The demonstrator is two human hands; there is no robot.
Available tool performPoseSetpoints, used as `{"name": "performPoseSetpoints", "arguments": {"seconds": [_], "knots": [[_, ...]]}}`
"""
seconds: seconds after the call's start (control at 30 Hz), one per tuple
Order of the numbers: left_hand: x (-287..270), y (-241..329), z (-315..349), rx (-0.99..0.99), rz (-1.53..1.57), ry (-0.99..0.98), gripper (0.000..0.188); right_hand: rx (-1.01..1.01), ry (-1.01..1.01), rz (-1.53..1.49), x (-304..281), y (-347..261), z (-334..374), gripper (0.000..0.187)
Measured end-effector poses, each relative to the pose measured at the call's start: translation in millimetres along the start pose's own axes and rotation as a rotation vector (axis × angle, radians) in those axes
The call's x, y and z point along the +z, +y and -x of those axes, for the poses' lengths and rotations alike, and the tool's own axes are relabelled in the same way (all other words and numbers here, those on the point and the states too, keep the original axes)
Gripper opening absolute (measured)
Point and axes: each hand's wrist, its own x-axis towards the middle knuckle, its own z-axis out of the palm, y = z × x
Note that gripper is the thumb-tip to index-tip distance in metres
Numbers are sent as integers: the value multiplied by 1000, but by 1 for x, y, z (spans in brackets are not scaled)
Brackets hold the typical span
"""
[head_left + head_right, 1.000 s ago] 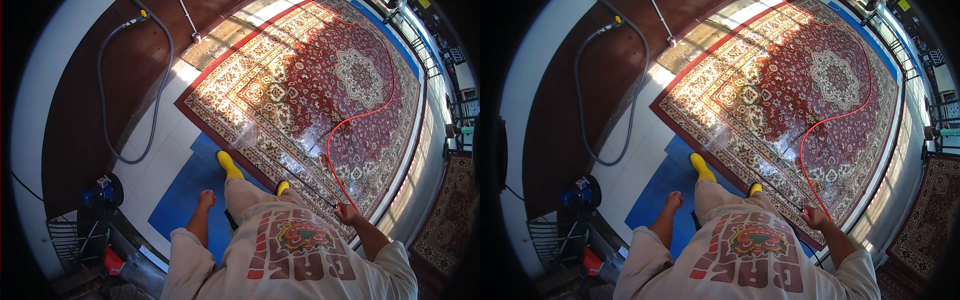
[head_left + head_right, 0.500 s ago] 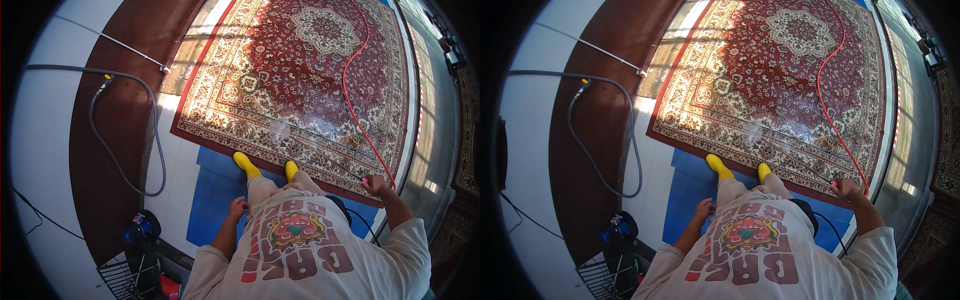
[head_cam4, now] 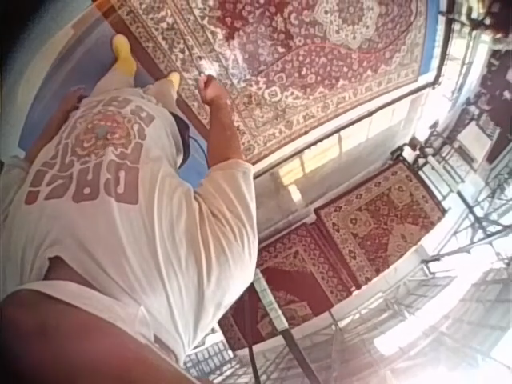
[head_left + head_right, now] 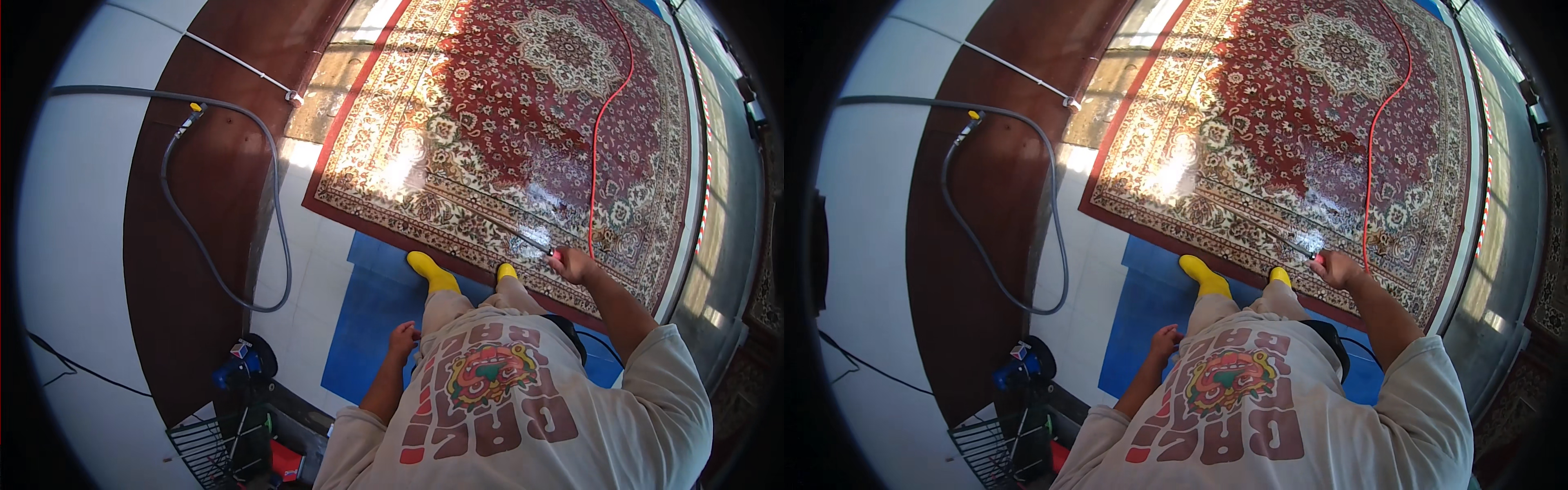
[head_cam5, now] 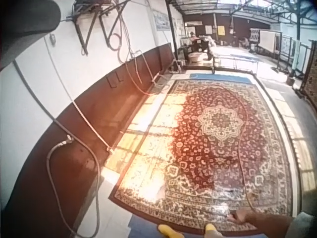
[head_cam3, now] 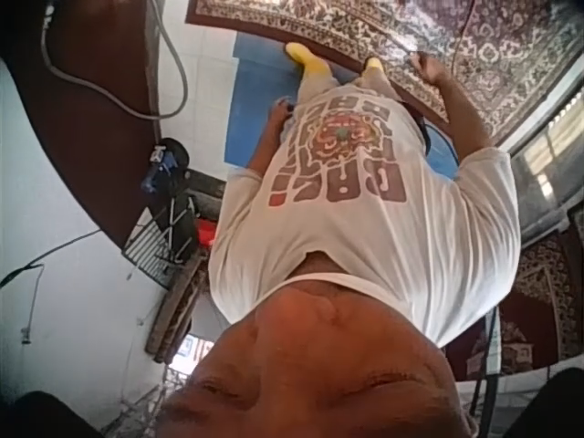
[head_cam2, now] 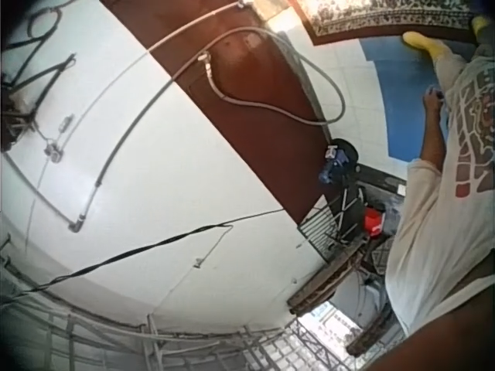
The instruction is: Wash a large area rug using a high-pressure water spray wand.
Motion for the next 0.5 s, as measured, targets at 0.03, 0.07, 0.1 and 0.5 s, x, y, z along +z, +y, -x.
{"name": "performPoseSetpoints", "arguments": {"seconds": [0.03, 0.07, 0.1, 0.5], "knots": [[-9, 1, -5, 5, 32, -4, 31, -12, -10, 14, -1, -23, -11, 45], [-18, 4, -11, 13, 62, -9, 31, -1, 9, 41, -6, -51, -20, 46], [-29, 6, -15, 15, 79, -3, 31, 9, 30, 68, -9, -77, -28, 48], [-178, 50, -58, 1, 188, 219, 27, 13, -10, 111, 5, -177, -72, 51]]}}
